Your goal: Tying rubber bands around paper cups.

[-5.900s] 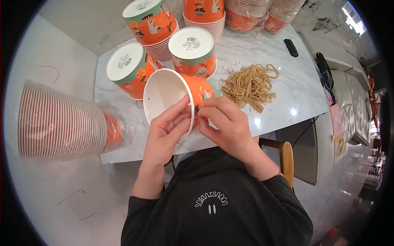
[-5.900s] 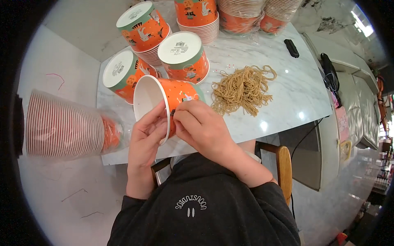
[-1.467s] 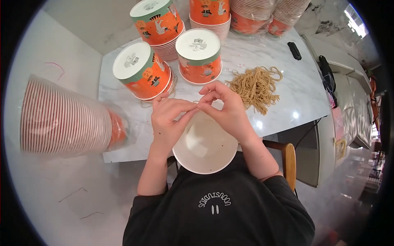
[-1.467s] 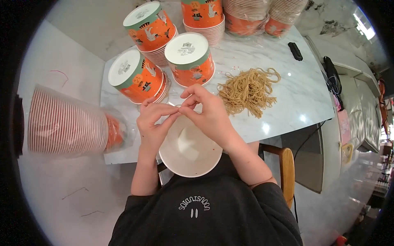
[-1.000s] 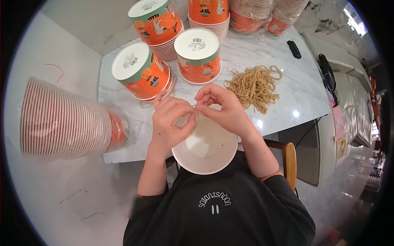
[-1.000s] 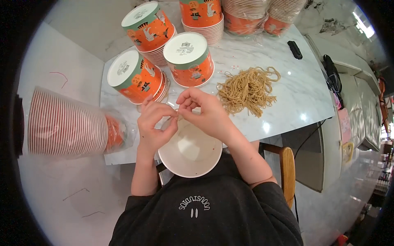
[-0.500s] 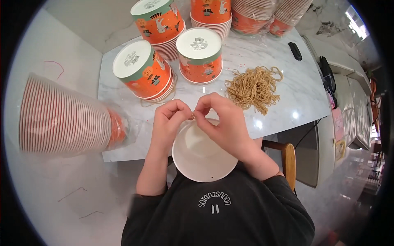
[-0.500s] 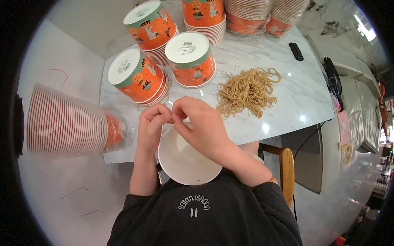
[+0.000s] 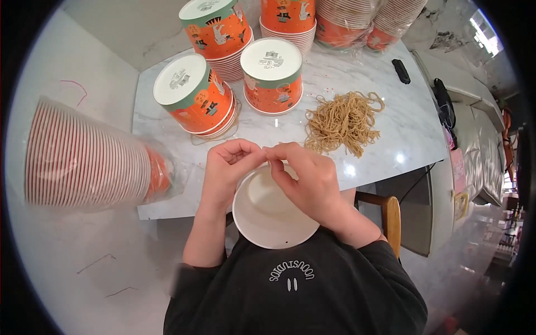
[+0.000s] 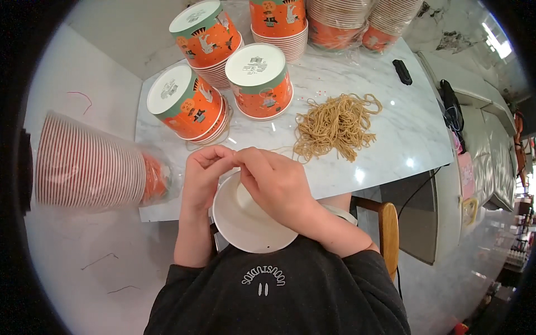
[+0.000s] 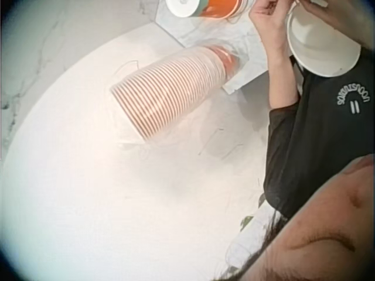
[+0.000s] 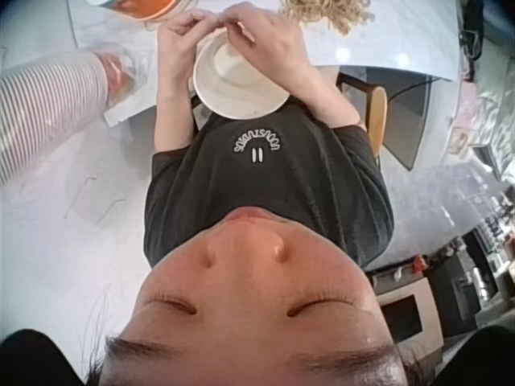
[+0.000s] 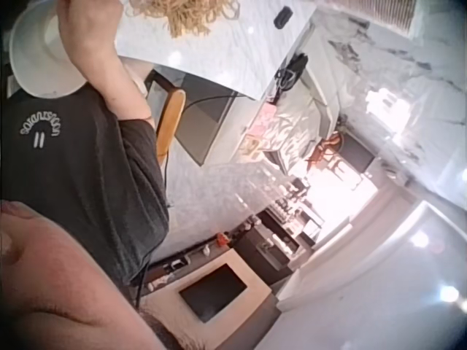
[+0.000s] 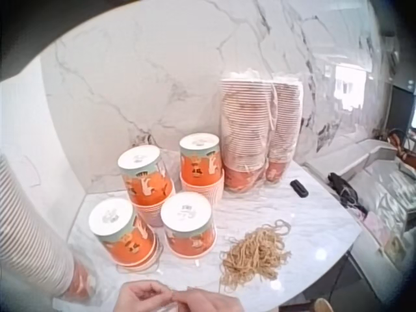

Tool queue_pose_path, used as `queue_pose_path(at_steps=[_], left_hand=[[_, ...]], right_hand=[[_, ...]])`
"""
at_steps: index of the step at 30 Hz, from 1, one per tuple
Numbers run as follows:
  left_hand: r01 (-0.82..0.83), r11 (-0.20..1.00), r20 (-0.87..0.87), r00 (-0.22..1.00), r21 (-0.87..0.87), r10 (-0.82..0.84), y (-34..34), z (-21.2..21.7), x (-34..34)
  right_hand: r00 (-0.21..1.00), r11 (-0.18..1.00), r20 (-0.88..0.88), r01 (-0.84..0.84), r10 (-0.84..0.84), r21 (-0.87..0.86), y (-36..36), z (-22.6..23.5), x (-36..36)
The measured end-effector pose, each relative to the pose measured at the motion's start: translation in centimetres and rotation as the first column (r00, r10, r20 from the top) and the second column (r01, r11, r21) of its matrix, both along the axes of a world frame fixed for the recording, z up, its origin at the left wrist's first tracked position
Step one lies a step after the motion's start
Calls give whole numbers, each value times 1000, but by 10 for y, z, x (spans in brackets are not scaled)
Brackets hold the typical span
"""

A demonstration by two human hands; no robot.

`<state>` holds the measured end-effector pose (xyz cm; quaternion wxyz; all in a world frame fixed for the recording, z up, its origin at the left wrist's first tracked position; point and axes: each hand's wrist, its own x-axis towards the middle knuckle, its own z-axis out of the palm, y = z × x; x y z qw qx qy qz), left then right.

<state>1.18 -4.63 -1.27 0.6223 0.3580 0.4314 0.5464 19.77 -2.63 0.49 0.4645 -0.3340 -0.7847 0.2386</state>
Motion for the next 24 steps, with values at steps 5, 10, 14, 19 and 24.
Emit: queue_pose_path(at_steps=[5,10,14,19,24], left_hand=[[24,999,15,1000,35,-25,2,-10,-4],[65,996,26,997,58,-67,4,-10,-4],[42,998,-41,998,48,-40,2,-12,-4],[27,998,-123,992,60,-20,1,-3,-1],[22,999,-145,989,39,-16,2,-2,-5]], right_hand=[[984,961,-160,-114,75,-250,9,0,3],[953,879,-295,-197,67,-435,14,-2,7],[985,921,-130,-149,109,-359,14,0,9],[998,970,-44,-56,47,-238,11,-2,6],[1000,992,-22,2,-5,-124,14,-8,4]])
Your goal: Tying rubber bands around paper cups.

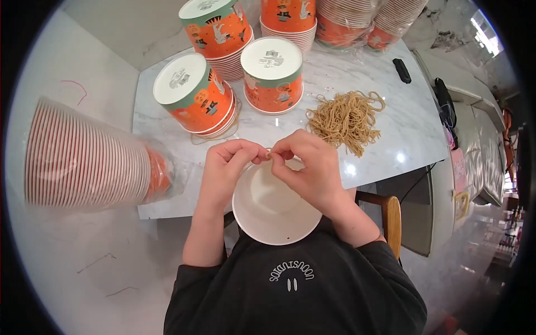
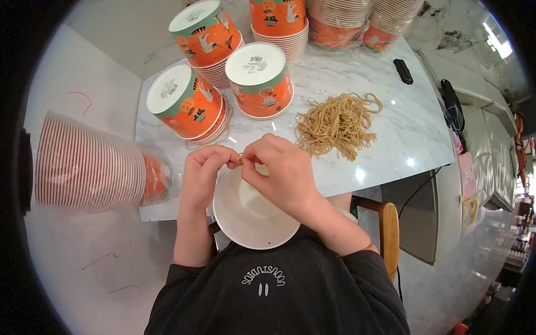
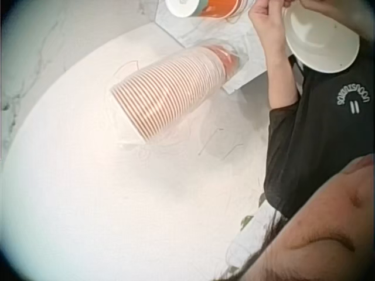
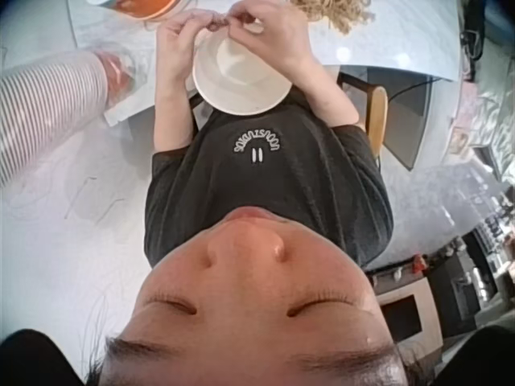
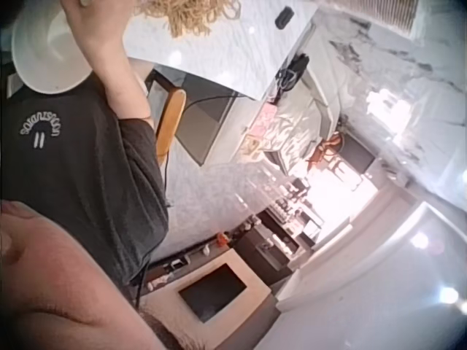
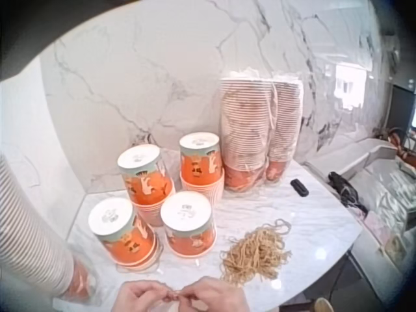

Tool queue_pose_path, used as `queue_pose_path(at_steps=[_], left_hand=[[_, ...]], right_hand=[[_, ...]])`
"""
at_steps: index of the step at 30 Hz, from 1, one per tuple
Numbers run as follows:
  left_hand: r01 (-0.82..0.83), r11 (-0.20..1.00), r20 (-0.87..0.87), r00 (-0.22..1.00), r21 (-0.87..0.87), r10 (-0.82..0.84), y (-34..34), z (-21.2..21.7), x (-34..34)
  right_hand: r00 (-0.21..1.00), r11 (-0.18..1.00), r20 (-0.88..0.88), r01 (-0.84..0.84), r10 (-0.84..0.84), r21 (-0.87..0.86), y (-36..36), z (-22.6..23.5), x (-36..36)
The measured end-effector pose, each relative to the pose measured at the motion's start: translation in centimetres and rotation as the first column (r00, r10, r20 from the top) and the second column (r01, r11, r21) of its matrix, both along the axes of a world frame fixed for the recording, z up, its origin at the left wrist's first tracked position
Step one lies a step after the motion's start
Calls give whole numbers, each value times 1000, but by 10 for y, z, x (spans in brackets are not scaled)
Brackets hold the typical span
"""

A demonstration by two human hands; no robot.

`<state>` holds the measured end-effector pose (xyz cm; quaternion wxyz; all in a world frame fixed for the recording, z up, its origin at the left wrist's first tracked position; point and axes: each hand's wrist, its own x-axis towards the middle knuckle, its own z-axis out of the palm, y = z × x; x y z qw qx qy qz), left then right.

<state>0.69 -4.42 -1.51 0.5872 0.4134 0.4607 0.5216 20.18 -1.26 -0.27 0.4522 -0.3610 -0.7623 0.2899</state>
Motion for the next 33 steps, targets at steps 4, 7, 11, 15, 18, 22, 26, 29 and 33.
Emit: queue_pose_path(at_steps=[4,7,11,15,18,22,26,29,33], left_hand=[[8,1000,-37,999,-25,-9,2,-1,-1],[44,997,-12,999,-61,-45,2,-1,-1],[101,989,35,995,-107,-98,2,0,-3],[106,988,38,994,-115,-102,0,1,-5],[121,988,-35,992,-98,-124,1,-1,-6],[151,983,-33,987,-109,-155,1,2,-8],[167,971,61,985,-173,-159,2,7,-10],[168,970,58,985,-174,-160,2,8,-9],[173,980,-15,984,-95,-175,1,4,-9]], right_hand=[[1000,1000,-19,1,-1,12,0,0,-1],[1000,1000,5,0,-1,16,1,2,-1],[1000,1000,2,-8,8,12,3,2,-1],[999,998,5,-37,37,51,3,0,-1],[998,997,-2,-63,64,51,4,0,0],[989,987,-78,-134,127,-94,3,3,2],[986,977,-87,-153,141,-151,3,4,5],[981,972,-105,-180,166,-152,5,5,5],[967,955,-105,-246,230,-168,7,5,8]])
